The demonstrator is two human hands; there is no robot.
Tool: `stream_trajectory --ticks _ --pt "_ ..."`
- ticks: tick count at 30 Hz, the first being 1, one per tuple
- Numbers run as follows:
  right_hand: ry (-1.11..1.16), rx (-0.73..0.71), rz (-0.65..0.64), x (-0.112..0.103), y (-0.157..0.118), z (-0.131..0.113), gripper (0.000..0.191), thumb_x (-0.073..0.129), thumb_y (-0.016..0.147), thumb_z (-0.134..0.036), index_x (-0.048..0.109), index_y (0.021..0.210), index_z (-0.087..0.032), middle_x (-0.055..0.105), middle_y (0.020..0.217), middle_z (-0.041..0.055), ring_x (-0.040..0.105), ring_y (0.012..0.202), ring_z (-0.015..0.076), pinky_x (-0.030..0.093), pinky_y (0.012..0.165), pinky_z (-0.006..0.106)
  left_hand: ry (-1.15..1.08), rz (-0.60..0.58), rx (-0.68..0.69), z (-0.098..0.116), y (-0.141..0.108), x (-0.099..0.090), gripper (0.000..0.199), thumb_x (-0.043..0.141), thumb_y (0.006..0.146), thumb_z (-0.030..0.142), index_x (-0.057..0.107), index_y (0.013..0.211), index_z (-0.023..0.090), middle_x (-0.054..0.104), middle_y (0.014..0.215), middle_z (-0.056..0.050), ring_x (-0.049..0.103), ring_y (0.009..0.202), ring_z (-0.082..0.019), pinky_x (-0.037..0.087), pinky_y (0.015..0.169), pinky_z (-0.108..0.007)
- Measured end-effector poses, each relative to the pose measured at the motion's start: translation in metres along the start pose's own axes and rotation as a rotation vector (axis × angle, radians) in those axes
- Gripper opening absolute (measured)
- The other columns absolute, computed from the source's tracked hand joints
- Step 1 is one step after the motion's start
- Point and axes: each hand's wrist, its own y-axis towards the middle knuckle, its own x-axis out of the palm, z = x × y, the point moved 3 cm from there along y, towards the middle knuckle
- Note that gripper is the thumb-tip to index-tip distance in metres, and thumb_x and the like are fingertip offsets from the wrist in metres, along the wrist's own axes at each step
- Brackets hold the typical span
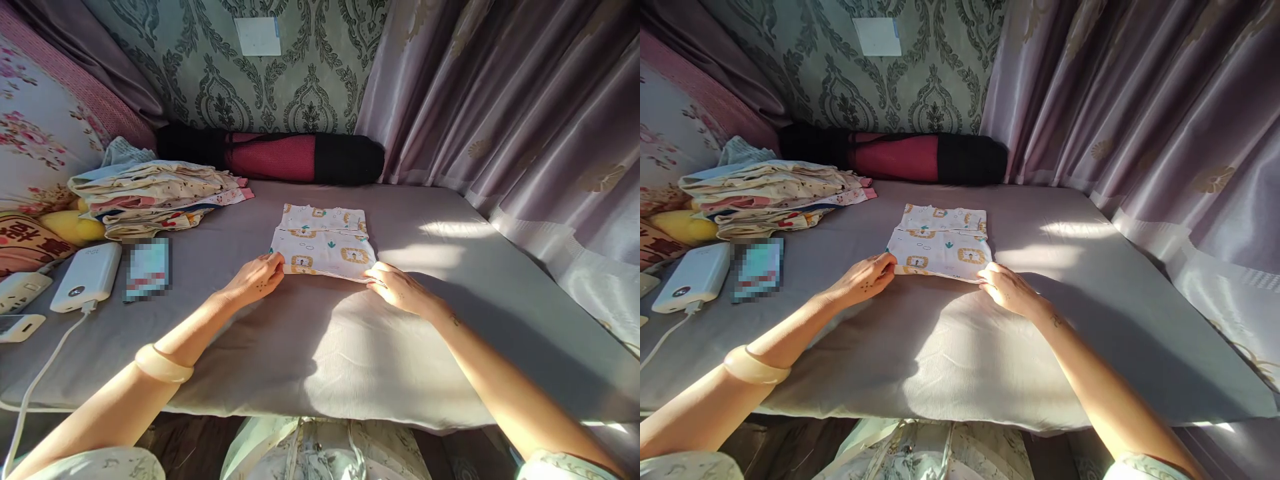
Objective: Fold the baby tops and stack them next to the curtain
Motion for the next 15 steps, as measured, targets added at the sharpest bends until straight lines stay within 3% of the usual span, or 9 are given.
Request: stream_trajectory --ticks 5,10,15 --pt "0.062 0.015 0.035 -0.011 0.009 -0.001 0.028 0.043 0.099 -0.028 0.07 0.099 -0.021 0.068 0.103 0.0086 0.064 0.097 0.0219 0.049 0.085 0.033 0.02 0.012 0.154 -0.006 0.004 0.011 0.032 0.027 0.102 0.03 0.055 0.108 0.017 0.067 0.102 -0.012 0.063 0.096 -0.024 0.049 0.08 -0.034" --pt "0.163 0.104 0.002 -0.017 0.014 -0.001 0.028 0.042 0.098 -0.025 0.069 0.104 -0.024 0.072 0.103 0.0045 0.066 0.089 0.0194 0.05 0.077 0.03 -0.005 0.008 0.265 -0.02 0.001 0.01 0.044 0.034 0.1 0.052 0.063 0.114 0.021 0.067 0.109 -0.01 0.064 0.101 -0.024 0.052 0.087 -0.034" --pt "0.194 0.045 -0.02 -0.017 0.005 -0.003 0.037 0.041 0.093 -0.015 0.069 0.115 -0.023 0.073 0.11 0.0055 0.068 0.097 0.02 0.05 0.083 0.031 -0.101 0.01 0.287 -0.032 -0.011 0.001 0.048 0.027 0.101 0.042 0.071 0.112 0.024 0.066 0.13 -0.006 0.062 0.118 -0.023 0.049 0.101 -0.034"
